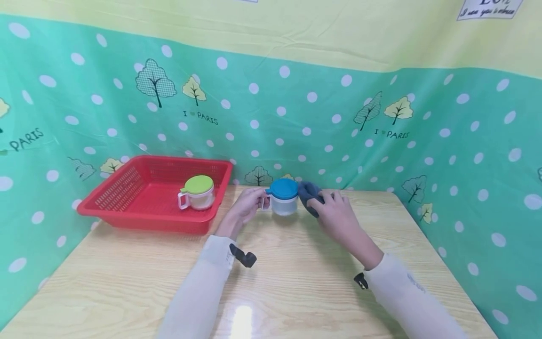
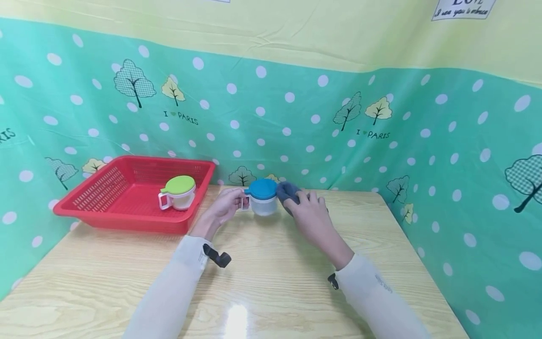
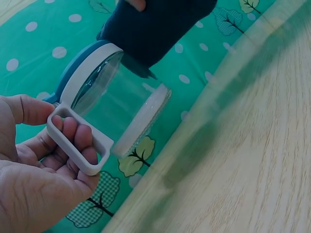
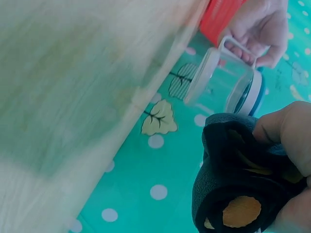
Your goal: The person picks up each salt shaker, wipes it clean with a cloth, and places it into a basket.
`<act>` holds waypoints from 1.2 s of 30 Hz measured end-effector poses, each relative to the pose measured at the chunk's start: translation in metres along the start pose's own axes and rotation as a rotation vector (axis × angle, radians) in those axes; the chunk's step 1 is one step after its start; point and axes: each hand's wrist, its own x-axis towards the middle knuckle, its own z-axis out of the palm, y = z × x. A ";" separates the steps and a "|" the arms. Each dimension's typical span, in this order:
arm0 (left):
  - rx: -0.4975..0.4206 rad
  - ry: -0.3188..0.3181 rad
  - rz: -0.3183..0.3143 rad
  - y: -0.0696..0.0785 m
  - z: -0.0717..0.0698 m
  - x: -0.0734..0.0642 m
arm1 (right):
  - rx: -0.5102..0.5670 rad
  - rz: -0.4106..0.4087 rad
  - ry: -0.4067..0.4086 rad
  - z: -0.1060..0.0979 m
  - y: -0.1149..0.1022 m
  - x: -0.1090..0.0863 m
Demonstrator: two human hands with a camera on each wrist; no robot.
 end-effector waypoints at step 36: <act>-0.044 0.020 0.022 -0.003 -0.003 0.001 | 0.042 -0.088 0.077 -0.002 -0.015 0.004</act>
